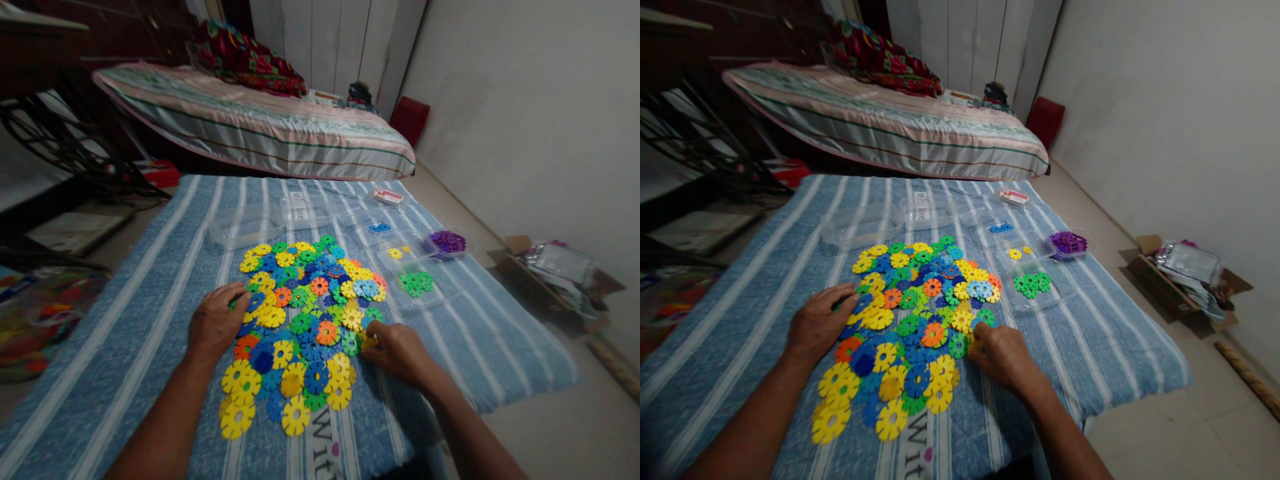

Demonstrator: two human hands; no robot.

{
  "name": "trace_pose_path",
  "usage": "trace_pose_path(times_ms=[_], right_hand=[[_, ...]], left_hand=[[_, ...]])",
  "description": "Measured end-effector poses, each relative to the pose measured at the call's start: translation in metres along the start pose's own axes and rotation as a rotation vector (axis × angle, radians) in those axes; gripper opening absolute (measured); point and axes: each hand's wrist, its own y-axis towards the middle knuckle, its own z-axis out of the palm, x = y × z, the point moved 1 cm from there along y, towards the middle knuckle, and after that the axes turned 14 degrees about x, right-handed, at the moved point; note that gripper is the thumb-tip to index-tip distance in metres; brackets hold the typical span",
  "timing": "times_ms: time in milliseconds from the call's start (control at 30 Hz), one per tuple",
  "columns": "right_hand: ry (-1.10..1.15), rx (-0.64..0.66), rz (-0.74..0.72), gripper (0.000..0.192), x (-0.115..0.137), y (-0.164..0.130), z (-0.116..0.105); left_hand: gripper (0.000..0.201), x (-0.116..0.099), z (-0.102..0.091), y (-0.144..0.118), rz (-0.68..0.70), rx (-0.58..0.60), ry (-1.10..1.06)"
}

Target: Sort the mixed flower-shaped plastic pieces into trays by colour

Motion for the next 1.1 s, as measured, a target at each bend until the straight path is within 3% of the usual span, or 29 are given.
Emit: trace_pose_path(times_ms=[200, 400, 500, 633, 700, 800, 933, 1033, 1100], right_hand=[[0.203, -0.022, -0.214, 0.008, -0.001, -0.002, -0.007], [0.566, -0.154, -0.343, 0.019, -0.008, 0.018, -0.003], [0.72, -0.434, -0.312, 0.024, -0.023, 0.03, -0.017], [0.673, -1.089, -0.088, 0.028, -0.049, 0.032, -0.053], [0.566, -1.216, -0.038, 0.028, -0.053, 0.03, -0.063], [0.474, -1.085, -0.117, 0.026, -0.043, 0.028, -0.056], [0.367, -0.599, -0.214, 0.026, -0.016, 0.031, -0.025], [0.178, -0.258, -0.152, 0.024, 0.0, 0.035, -0.008], [0.066, -0.16, -0.081, 0.03, 0.006, 0.036, -0.005]], left_hand=[[0.033, 0.0, 0.0, 0.0, -0.006, 0.01, -0.001], [0.031, 0.0, 0.0, 0.0, 0.005, -0.009, -0.011], [0.031, 0.001, 0.0, 0.0, 0.013, -0.002, -0.009], [0.031, 0.001, -0.001, 0.0, 0.022, -0.003, 0.0], [0.032, 0.001, -0.001, 0.0, 0.022, 0.0, 0.005], [0.033, 0.0, -0.001, 0.0, 0.009, 0.011, 0.014], [0.034, -0.001, -0.001, -0.001, -0.002, 0.024, 0.023], [0.033, -0.001, -0.001, -0.001, 0.003, 0.03, 0.02], [0.032, -0.001, 0.0, -0.001, 0.009, 0.029, 0.016]])
